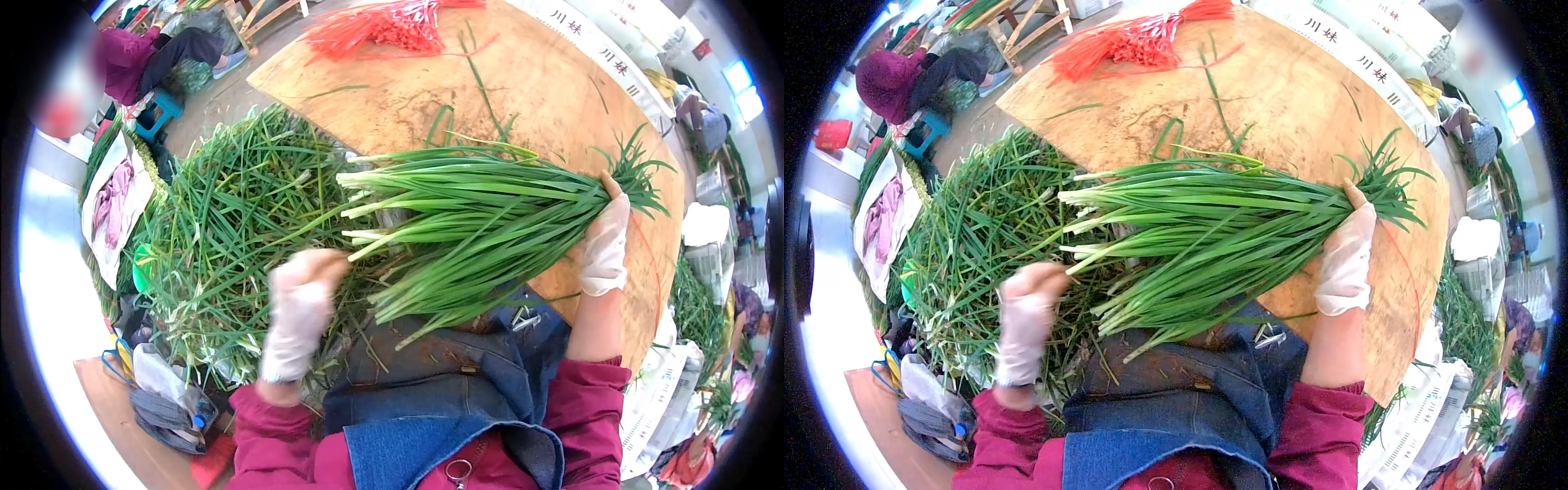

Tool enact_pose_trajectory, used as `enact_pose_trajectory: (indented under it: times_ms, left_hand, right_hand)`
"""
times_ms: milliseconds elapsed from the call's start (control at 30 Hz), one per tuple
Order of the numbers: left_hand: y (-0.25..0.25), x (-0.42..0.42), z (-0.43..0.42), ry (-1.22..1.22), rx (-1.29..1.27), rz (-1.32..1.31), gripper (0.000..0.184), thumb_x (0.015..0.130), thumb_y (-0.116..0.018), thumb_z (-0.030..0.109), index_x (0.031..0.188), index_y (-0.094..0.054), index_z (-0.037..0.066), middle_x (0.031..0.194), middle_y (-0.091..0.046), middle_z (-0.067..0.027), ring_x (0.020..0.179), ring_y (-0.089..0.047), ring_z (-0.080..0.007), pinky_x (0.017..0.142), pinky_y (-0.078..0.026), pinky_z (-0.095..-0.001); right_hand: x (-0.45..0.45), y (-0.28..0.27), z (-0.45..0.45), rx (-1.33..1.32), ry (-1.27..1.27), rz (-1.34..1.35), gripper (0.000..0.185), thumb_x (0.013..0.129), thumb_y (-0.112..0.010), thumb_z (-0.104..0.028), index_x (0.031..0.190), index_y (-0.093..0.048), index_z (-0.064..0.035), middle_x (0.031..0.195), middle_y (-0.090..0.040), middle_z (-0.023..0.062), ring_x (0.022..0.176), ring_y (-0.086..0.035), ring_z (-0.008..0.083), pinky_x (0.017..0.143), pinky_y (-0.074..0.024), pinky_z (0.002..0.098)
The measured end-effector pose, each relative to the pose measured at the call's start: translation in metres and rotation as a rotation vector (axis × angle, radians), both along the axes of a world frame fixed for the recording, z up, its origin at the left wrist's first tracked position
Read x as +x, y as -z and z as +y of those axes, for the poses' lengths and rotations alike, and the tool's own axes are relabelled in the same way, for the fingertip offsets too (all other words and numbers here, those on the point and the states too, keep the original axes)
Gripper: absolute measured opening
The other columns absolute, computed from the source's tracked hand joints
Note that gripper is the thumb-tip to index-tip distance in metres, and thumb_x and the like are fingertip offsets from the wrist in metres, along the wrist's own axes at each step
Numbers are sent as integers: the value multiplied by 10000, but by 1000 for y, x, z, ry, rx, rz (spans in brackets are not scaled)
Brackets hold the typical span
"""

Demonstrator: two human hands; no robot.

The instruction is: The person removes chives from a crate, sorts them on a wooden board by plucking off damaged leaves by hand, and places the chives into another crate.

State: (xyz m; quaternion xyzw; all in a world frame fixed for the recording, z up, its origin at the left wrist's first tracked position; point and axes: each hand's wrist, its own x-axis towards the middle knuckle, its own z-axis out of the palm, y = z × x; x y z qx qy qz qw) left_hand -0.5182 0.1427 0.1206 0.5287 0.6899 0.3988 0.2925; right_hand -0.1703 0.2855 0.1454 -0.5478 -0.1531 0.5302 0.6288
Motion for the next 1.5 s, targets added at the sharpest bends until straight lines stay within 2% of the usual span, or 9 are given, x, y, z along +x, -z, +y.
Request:
enact_pose_trajectory:
  times_ms: [67,233,400,567,900,1033,1300,1400,1500]
  left_hand:
    - [-20,-48,-25,-220,42,4,119,832,-590,87,864,-664,0,824,-657,-100,747,-609,-196,666,-476,-289]
    - [-57,-117,-70,-371,-80,1469,84,776,-600,55,845,-642,31,845,-628,-108,773,-573,-266,691,-443,-344]
    - [-1,-14,-28,66,470,630,154,731,-676,92,876,-626,75,799,-588,-87,792,-558,-255,751,-434,-384]
    - [40,51,29,386,-129,-174,271,802,-613,200,981,-628,-3,926,-631,-206,878,-609,-301,790,-458,-353]
    - [-7,-116,-74,-184,-105,409,59,779,-600,62,808,-623,16,771,-612,-138,696,-589,-297,637,-469,-358]
    - [-25,-132,-92,-332,-130,1338,168,754,-582,87,912,-595,32,873,-557,-138,844,-519,-317,752,-402,-403]
    - [34,30,4,284,-81,38,345,834,-608,234,1071,-586,-16,960,-624,-187,878,-594,-323,815,-458,-358]
    - [45,53,18,275,-191,-530,350,832,-617,173,1125,-579,-15,985,-653,-134,864,-584,-165,769,-458,-288]
    - [26,34,8,153,-417,-567,278,833,-598,131,1074,-608,-8,913,-664,-92,817,-579,-146,744,-454,-267]
  right_hand:
    - [-1,0,0,5,9,0,325,833,-498,-303,773,-624,-9,688,-632,118,586,-583,274,592,-484,354]
    - [8,6,7,23,-24,34,308,842,-488,-294,768,-610,-21,692,-630,117,608,-586,272,603,-482,359]
    - [5,5,1,38,-45,42,306,850,-482,-303,816,-608,-27,737,-632,112,646,-592,270,631,-482,375]
    - [5,7,1,50,-24,18,269,851,-485,-283,813,-598,-41,754,-629,107,675,-587,263,670,-480,376]
    - [10,-1,-3,477,-57,224,181,856,-506,-217,764,-536,-64,795,-587,92,771,-552,246,760,-449,361]
    - [20,8,7,398,83,172,161,843,-529,-193,764,-534,-53,777,-591,96,775,-555,246,754,-455,372]
    - [17,13,-5,350,60,285,183,835,-526,-238,763,-549,-71,806,-615,88,773,-564,248,756,-461,378]
    - [14,13,-7,328,93,262,184,831,-528,-243,760,-553,-75,806,-615,86,776,-563,246,758,-461,375]
    - [9,6,-13,331,99,267,176,830,-529,-238,756,-556,-81,798,-615,84,773,-568,246,758,-462,373]
